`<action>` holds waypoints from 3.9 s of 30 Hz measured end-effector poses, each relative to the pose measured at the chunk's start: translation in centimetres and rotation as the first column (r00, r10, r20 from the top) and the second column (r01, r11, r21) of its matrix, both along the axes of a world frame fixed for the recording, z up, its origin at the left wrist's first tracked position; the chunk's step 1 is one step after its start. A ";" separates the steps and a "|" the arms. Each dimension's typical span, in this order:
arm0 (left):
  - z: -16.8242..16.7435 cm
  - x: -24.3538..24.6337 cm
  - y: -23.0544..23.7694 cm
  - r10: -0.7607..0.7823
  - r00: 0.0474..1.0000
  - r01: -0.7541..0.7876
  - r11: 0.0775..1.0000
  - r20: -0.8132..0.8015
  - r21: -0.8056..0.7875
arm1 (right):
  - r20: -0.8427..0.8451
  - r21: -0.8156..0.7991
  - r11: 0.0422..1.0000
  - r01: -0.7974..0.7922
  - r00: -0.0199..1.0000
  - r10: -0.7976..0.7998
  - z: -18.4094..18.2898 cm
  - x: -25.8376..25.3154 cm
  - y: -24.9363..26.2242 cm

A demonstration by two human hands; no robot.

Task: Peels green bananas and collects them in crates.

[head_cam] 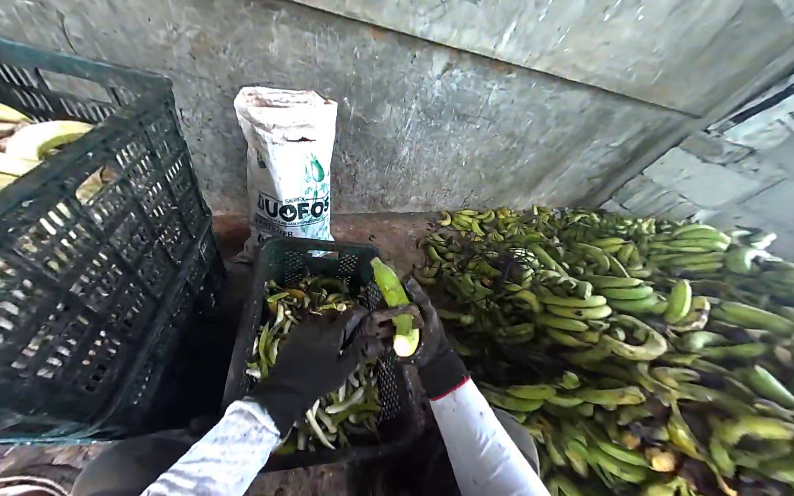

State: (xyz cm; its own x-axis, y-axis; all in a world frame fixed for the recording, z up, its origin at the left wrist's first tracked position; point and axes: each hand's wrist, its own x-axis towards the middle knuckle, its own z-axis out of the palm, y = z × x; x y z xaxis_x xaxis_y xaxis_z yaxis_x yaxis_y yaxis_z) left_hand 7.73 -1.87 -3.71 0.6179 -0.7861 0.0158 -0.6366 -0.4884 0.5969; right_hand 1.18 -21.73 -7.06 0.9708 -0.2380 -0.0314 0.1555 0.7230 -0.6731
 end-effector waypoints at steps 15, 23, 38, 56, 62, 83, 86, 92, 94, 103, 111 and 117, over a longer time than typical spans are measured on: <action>-1.2 -0.4 0.2 -0.071 0.937 -0.012 0.972 -0.341 -0.235 | 0.185 -0.138 0.965 0.225 0.963 -0.198 -2.2 -0.3 -2.1; -2.4 0.8 -1.1 -0.007 1.000 0.002 0.983 -0.028 -0.185 | 0.168 -0.253 0.940 0.228 0.967 -0.190 -3.2 -0.3 -0.5; -2.5 -0.2 0.5 -0.078 0.957 0.021 0.980 -0.279 -0.200 | 0.131 -0.571 0.704 0.422 0.894 -0.429 -1.7 0.5 -0.6; -2.9 -1.6 -0.1 0.078 0.995 -0.091 0.965 -0.065 -0.248 | 0.148 -0.550 0.481 0.683 0.646 -0.749 0.1 2.4 0.1; -4.3 3.7 -0.4 0.202 0.977 -0.184 0.957 0.062 -0.224 | 0.018 -0.424 0.906 0.017 1.000 -0.011 -1.3 0.1 1.0; -4.2 2.1 -0.6 0.209 0.977 -0.187 0.941 0.050 -0.282 | 0.023 -0.459 0.854 0.246 0.964 -0.265 0.1 1.4 0.8; -5.0 5.0 -0.1 0.117 0.993 -0.118 0.953 -0.018 -0.278 | -0.193 -0.648 0.743 -0.170 0.980 0.055 1.2 -1.0 1.0; -5.7 6.1 -1.2 0.171 0.985 -0.171 0.985 0.005 -0.018 | -0.413 -0.689 0.584 -0.429 0.895 0.170 1.6 -2.4 0.3; -6.8 6.5 -1.4 0.312 0.949 -0.314 0.946 0.042 0.083 | -0.398 -0.665 0.641 -0.384 0.908 0.131 1.1 -2.6 -0.1; -5.7 2.0 -3.4 0.087 0.993 -0.065 0.964 0.074 -0.257 | 0.053 0.162 0.973 0.165 0.983 -0.175 -1.6 0.8 -2.7; -6.2 0.7 -4.1 0.163 0.951 -0.058 0.929 0.262 -0.366 | 0.106 0.294 0.938 0.183 0.969 -0.222 -1.8 0.6 -2.9; -6.1 1.7 -3.7 0.116 0.973 -0.062 0.964 0.199 -0.259 | -0.008 -0.077 0.993 0.089 0.996 -0.090 -1.7 -0.1 -2.6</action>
State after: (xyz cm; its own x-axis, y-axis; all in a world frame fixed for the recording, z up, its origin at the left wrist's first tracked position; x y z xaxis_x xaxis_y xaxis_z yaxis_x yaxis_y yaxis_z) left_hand 9.45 -5.53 -9.79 0.6466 -0.6821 0.3415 -0.7215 -0.4014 0.5642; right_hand 1.05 -24.34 -8.78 0.9451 -0.3263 -0.0203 0.2097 0.6527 -0.7280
